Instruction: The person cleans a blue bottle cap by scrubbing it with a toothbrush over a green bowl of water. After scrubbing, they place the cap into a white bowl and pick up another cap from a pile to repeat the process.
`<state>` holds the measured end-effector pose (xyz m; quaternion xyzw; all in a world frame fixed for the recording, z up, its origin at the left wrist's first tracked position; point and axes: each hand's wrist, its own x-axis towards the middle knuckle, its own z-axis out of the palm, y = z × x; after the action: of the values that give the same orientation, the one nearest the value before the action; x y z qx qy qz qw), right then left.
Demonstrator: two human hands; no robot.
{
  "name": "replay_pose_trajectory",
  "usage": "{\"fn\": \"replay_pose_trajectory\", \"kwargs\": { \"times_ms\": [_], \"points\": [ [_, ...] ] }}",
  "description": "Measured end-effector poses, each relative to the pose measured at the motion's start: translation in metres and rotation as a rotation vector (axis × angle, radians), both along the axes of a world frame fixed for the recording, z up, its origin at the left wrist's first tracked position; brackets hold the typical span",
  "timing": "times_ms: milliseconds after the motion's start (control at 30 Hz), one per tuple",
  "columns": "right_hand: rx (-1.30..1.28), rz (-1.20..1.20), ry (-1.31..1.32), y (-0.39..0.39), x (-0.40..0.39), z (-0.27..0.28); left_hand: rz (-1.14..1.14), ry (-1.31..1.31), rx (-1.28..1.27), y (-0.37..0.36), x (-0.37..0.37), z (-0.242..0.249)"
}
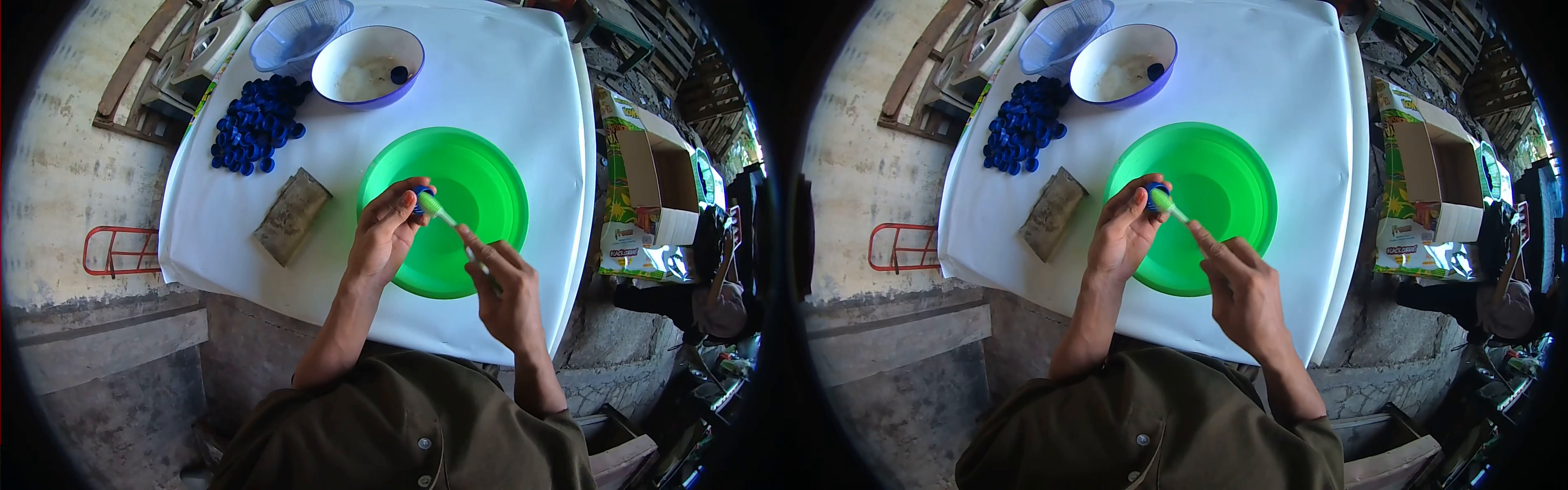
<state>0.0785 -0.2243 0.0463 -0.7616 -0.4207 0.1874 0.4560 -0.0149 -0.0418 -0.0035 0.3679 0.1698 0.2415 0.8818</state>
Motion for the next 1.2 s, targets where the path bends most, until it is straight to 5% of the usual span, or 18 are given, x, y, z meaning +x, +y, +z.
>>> {"fn": "replay_pose_trajectory", "kwargs": {
  "times_ms": [633,1200],
  "points": [
    [-0.019,0.010,0.117,-0.005,0.003,0.007,-0.114,-0.088,0.010,0.000,-0.006,0.005],
    [-0.046,-0.024,-0.075,-0.007,0.007,0.007,-0.098,-0.005,0.079,0.003,-0.004,0.004]
  ]
}}
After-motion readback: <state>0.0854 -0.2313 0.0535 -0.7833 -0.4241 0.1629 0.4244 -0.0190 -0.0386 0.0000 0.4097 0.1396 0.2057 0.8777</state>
